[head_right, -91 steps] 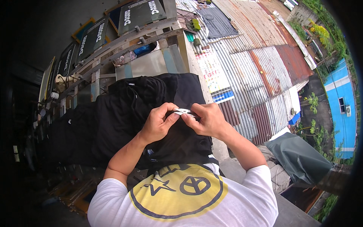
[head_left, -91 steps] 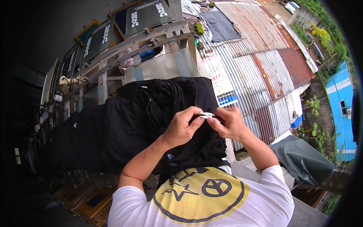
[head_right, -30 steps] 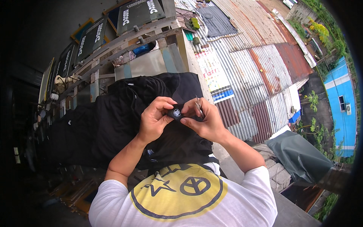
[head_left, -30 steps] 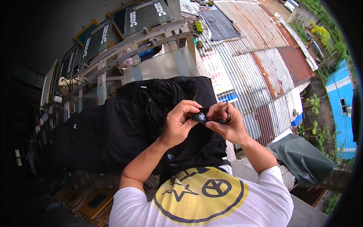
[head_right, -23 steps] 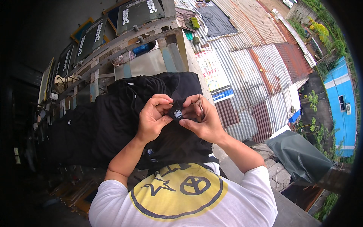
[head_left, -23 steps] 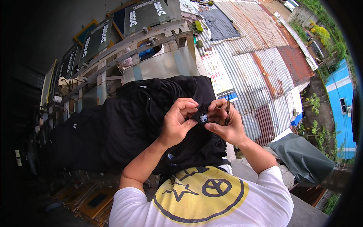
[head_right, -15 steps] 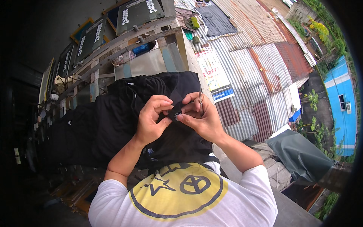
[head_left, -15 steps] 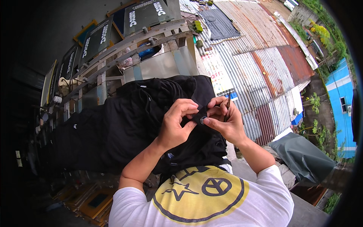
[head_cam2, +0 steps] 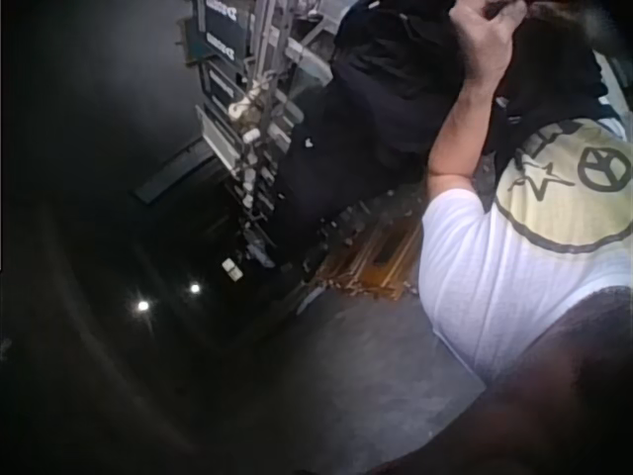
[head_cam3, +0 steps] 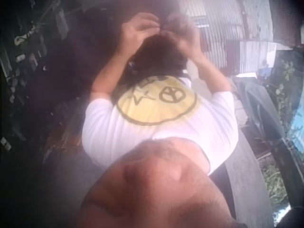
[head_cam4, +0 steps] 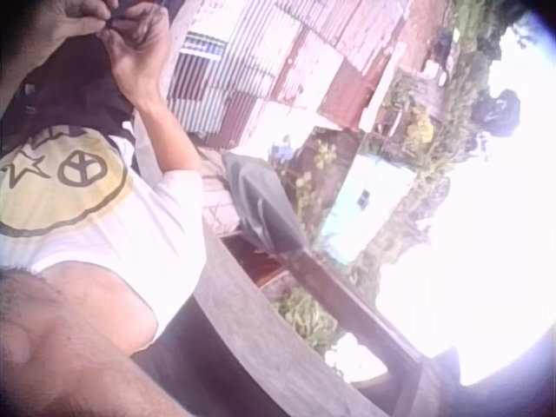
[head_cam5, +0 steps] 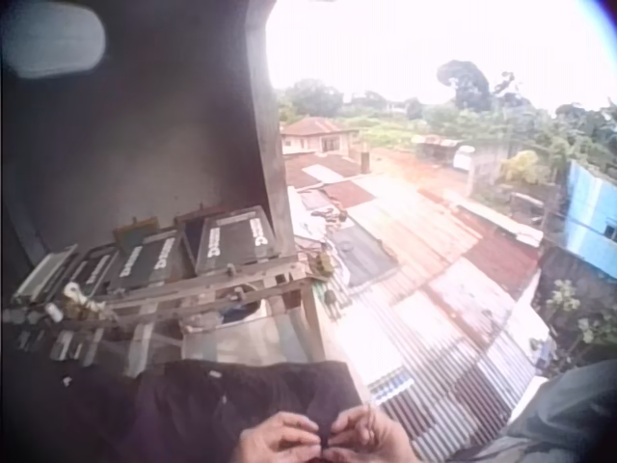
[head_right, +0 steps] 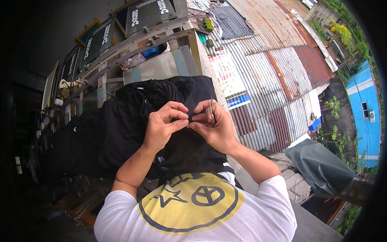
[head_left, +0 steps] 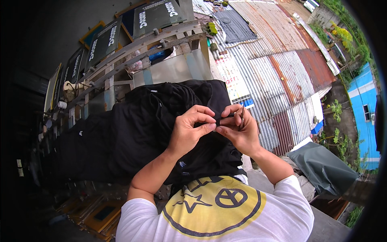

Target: The person uses small scissors to cut and remove tags from a black garment. They repeatedly snip the tag attachments and pull the tags free, then smooth the fabric afterward.

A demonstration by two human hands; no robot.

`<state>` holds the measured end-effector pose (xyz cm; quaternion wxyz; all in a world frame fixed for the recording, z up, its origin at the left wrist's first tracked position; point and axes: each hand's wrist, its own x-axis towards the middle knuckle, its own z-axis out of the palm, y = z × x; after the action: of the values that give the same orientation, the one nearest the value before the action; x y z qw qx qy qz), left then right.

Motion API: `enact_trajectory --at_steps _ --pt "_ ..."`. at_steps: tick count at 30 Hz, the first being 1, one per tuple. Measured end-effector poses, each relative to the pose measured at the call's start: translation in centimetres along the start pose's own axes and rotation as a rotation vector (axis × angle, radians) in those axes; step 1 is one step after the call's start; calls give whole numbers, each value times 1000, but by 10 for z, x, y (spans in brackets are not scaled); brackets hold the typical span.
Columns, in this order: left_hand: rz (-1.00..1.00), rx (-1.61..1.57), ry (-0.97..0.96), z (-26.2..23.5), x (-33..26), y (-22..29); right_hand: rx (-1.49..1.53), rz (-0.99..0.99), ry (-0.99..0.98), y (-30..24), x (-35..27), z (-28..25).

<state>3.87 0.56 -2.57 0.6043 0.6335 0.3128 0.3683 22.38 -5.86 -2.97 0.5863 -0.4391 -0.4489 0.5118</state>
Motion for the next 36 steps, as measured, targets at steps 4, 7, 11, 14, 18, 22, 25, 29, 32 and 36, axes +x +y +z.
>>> enact_trajectory --at_steps 4,7,11,14,18,22,25,29,32,36 --pt "-156 -358 -27 -5 0 -5 27 -10 37 4 1 0" --pt "-92 -297 -24 -4 1 -8 130 55 56 5 3 -3" --pt "50 -279 -68 -5 5 -13 318 165 33 4 6 -8" --pt "96 -242 -188 -11 9 -14 361 288 32 2 9 -12" --pt "189 -119 -321 -18 15 -13 402 263 18 -1 10 -14" --pt "92 -137 -387 -23 18 -10 370 328 26 -1 11 -12" --pt "17 -184 -367 -24 21 -10 231 212 48 -2 12 -12" --pt "-6 -261 -349 -24 26 -11 -635 192 -56 -18 13 -32" --pt "-40 -281 -344 -24 29 -11 -620 104 -254 -31 17 -48" --pt "-67 -207 -357 -23 36 -8 -887 -51 -387 -38 22 -52"
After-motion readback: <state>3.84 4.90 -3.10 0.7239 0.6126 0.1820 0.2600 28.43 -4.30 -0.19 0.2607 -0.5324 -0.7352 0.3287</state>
